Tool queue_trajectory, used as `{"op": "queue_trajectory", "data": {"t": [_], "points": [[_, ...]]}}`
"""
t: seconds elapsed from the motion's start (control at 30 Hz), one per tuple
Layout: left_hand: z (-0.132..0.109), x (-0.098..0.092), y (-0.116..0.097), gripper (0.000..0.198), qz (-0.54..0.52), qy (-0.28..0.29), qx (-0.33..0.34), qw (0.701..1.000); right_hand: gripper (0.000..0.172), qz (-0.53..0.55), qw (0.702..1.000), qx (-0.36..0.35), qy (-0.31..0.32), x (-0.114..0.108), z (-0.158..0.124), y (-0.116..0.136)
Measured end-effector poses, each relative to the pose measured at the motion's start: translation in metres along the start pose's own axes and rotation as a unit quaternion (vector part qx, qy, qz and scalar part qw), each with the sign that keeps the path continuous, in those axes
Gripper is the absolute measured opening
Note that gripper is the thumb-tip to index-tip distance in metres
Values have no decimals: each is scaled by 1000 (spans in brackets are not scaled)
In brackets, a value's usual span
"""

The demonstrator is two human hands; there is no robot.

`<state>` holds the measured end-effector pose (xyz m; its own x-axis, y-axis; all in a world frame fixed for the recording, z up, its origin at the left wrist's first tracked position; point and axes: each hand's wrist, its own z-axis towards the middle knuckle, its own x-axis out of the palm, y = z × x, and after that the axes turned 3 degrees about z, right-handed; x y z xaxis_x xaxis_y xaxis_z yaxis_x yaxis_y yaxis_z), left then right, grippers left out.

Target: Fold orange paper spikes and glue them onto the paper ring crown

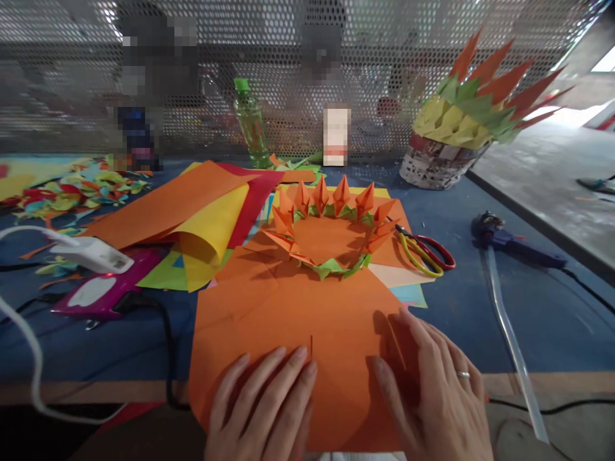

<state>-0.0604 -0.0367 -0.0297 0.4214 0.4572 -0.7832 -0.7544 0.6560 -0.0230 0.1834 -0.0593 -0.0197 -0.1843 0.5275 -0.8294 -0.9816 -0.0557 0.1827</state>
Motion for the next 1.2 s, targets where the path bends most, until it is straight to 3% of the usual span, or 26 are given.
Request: {"op": "queue_trajectory", "data": {"t": [0.23, 0.47, 0.63, 0.83, 1.2], "points": [[5, 3, -2, 30, -17, -7, -10, 1000, 48, 21, 999, -23, 11, 1, -4, -8], [1, 8, -7, 31, -48, -35, -46, 997, 37, 153, 984, -86, -19, -12, 8, -2], [3, 9, -10, 30, -54, -52, -56, 996, 32, 102, 981, -161, 35, -7, 28, 13], [4, 10, -13, 29, -63, -46, -75, 994, 23, 140, 979, -145, 22, -1, 32, 14], [18, -14, -9, 36, -114, -88, -128, 981, 24, 191, 966, -177, -4, -11, 35, 6]]}}
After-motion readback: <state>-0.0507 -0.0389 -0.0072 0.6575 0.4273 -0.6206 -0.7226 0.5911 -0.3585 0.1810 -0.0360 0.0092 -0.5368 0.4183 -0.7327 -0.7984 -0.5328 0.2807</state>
